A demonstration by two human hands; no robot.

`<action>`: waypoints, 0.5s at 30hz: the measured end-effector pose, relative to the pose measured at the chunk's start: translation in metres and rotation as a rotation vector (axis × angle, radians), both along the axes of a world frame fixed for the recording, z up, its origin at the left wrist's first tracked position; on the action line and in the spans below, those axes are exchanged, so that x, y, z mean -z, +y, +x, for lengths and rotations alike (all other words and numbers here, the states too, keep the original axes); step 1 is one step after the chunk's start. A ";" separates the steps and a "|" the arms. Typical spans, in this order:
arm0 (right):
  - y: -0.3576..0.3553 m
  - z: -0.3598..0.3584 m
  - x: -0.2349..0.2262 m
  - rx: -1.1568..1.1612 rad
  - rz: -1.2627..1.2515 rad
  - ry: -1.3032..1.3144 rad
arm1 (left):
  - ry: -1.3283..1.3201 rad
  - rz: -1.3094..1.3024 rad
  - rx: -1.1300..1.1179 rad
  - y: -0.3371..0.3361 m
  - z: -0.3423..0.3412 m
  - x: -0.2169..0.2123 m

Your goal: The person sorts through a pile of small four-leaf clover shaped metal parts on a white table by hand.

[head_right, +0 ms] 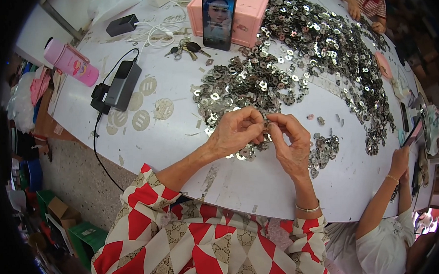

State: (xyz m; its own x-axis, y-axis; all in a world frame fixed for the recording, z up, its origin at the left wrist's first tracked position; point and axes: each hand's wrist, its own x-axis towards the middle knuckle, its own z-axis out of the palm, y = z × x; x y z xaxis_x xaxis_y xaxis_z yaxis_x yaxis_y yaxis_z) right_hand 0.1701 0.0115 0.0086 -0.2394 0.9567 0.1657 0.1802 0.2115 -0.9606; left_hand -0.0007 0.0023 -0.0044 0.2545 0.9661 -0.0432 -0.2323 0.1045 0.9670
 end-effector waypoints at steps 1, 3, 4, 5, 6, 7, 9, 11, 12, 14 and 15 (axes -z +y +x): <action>0.000 0.000 0.000 -0.002 -0.012 0.001 | 0.015 -0.004 0.020 0.000 -0.001 0.000; 0.000 0.000 0.000 -0.001 -0.025 0.018 | 0.016 -0.006 0.017 0.001 0.000 0.001; 0.000 0.000 0.000 -0.001 -0.040 0.034 | 0.017 -0.012 0.011 0.001 0.000 0.001; 0.000 0.000 -0.001 -0.002 -0.038 0.035 | 0.018 -0.009 0.009 0.001 -0.001 0.000; 0.000 0.000 -0.001 -0.006 -0.045 0.029 | 0.020 0.004 0.008 0.000 -0.001 0.000; 0.000 0.000 -0.001 -0.010 -0.052 0.023 | 0.022 0.016 0.006 0.000 -0.002 -0.001; -0.001 0.000 -0.001 -0.009 -0.057 0.030 | 0.026 0.023 0.004 0.000 -0.002 0.000; 0.000 0.000 -0.001 -0.007 -0.063 0.037 | 0.029 0.028 0.002 0.000 -0.002 0.000; 0.000 0.000 0.000 -0.009 -0.060 0.037 | 0.033 0.029 0.004 0.000 -0.002 0.000; 0.000 0.000 0.000 -0.012 -0.058 0.038 | 0.036 0.028 0.006 0.000 -0.002 0.001; 0.000 0.000 0.000 -0.016 -0.058 0.036 | 0.033 0.034 0.005 0.001 -0.002 0.001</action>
State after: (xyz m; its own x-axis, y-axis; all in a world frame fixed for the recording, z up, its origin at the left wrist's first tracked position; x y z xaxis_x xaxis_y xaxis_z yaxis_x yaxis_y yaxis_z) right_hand 0.1704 0.0115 0.0087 -0.2496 0.9610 0.1193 0.1427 0.1584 -0.9770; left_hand -0.0029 0.0030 -0.0058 0.2585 0.9658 -0.0190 -0.1997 0.0727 0.9772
